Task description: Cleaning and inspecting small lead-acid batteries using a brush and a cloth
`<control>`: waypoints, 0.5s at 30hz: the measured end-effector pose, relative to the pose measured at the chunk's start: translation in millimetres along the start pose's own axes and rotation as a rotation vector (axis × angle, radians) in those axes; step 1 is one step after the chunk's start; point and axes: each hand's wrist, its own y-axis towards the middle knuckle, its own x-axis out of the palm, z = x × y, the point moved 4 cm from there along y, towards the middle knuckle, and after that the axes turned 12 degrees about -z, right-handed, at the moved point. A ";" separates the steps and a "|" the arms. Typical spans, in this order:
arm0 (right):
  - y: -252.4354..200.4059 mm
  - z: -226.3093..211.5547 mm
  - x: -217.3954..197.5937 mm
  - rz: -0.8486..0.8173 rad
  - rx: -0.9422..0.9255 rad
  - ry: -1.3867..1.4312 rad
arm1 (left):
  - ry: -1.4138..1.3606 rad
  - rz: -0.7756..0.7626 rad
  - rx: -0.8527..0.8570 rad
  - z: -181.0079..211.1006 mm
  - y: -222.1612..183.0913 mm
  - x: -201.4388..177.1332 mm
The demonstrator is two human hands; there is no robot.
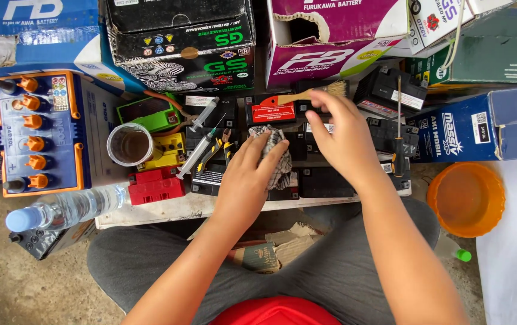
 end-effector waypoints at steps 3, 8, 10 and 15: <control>32.0 24.9 23.1 -0.093 -0.154 -0.370 | 0.060 -0.185 -0.026 4.5 5.7 15.5; 47.0 54.7 54.1 -0.087 -0.226 -0.689 | 0.138 -0.252 -0.039 4.2 4.8 27.2; 51.2 60.1 58.2 -0.033 -0.265 -0.727 | 0.149 -0.258 -0.036 2.9 5.5 25.0; 41.7 44.5 44.3 0.071 -0.433 -0.667 | 0.164 -0.238 -0.036 3.7 4.1 23.7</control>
